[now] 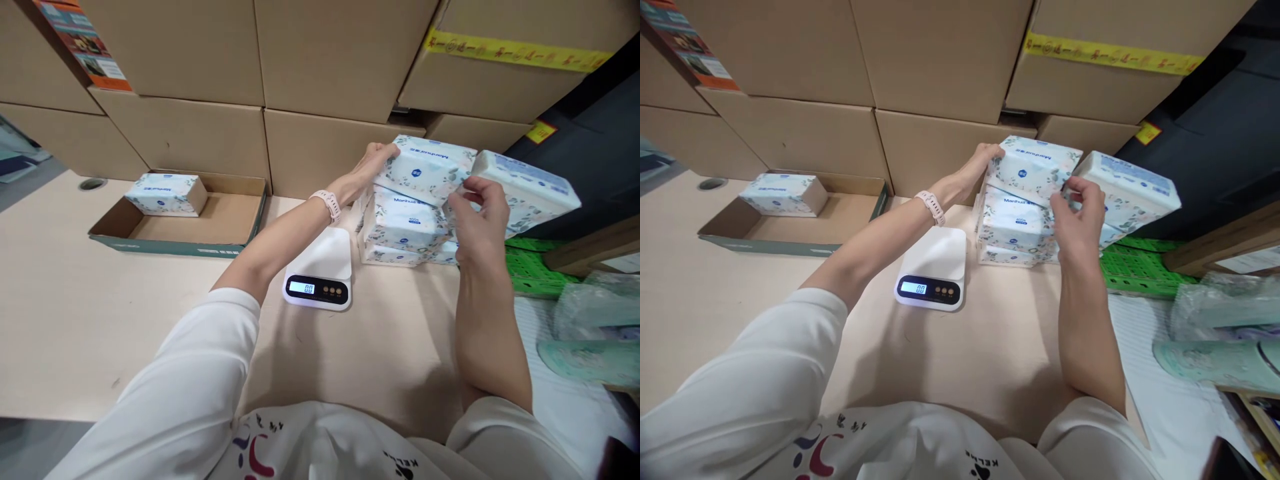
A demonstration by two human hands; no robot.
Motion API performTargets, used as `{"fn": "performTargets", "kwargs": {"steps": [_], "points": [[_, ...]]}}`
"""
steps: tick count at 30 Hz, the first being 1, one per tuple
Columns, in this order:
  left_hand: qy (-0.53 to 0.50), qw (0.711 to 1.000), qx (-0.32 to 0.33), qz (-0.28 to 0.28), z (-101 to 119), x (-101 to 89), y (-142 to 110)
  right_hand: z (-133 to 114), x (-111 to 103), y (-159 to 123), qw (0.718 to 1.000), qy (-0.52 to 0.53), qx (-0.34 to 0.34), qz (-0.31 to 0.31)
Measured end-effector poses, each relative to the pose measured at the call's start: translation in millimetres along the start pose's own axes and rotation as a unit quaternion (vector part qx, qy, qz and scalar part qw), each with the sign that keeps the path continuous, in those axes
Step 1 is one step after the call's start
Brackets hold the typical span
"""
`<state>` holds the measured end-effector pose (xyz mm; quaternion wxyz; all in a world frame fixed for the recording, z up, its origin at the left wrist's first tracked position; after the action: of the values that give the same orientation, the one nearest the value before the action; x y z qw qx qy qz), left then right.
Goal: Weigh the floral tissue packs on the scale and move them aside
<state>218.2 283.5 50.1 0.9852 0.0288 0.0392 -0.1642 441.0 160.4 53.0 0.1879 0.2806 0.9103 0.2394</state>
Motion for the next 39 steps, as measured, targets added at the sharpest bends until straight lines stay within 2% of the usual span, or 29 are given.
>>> {"fn": "performTargets", "kwargs": {"steps": [3,6,7,9,12,14,17,20,23,25,28,34,36,39], "points": [[0.015,0.999,0.04,-0.022,14,3.8,-22,-23,-5,-5,0.997,0.071,-0.01,0.034],[0.013,0.995,0.094,-0.02,38,-6.0,-55,-73,-3,-15,0.984,0.132,-0.118,0.015],[0.015,0.993,0.113,-0.008,47,-16.3,-71,-91,-1,-22,0.978,0.146,-0.151,0.005],[0.026,0.989,0.147,0.013,59,-43.7,-111,-119,8,-41,0.971,0.165,-0.172,-0.013],[0.032,0.975,0.217,0.014,61,-86.6,-181,-135,33,-80,0.972,0.187,-0.132,-0.049],[0.03,0.981,0.189,0.042,36,-114.4,-215,-130,56,-111,0.97,0.201,-0.097,-0.101],[0.01,0.992,0.08,0.101,-24,-140.8,-244,-101,86,-154,0.963,0.201,-0.021,-0.177],[-0.036,0.993,0.006,0.111,-77,-141.7,-254,-65,99,-184,0.957,0.198,0.049,-0.207],[-0.06,0.993,-0.031,0.096,-109,-133.0,-257,-39,101,-195,0.953,0.195,0.084,-0.215],[-0.069,0.994,-0.033,0.08,-116,-127.3,-258,-24,102,-195,0.951,0.198,0.105,-0.214],[-0.067,0.995,-0.021,0.066,-114,-122.8,-260,-9,106,-192,0.948,0.208,0.123,-0.207],[-0.063,0.996,-0.004,0.063,-106,-118.6,-257,-1,109,-192,0.956,0.208,0.093,-0.186],[-0.075,0.994,0.0,0.08,-111,-122.0,-257,-2,103,-196,0.962,0.207,0.063,-0.167],[-0.106,0.984,-0.019,0.141,-130,-135.9,-258,0,89,-198,0.971,0.206,0.014,-0.121]]}}
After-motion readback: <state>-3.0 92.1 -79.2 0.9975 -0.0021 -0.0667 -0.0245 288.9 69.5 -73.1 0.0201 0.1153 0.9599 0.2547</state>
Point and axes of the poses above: each hand's wrist, its own y-axis towards the middle knuckle, its own x-axis out of the palm, z = x × y, the point moved 9 cm from there along y, towards the middle knuckle, and after that the axes turned 9 degrees about y, right-handed, at the moved point
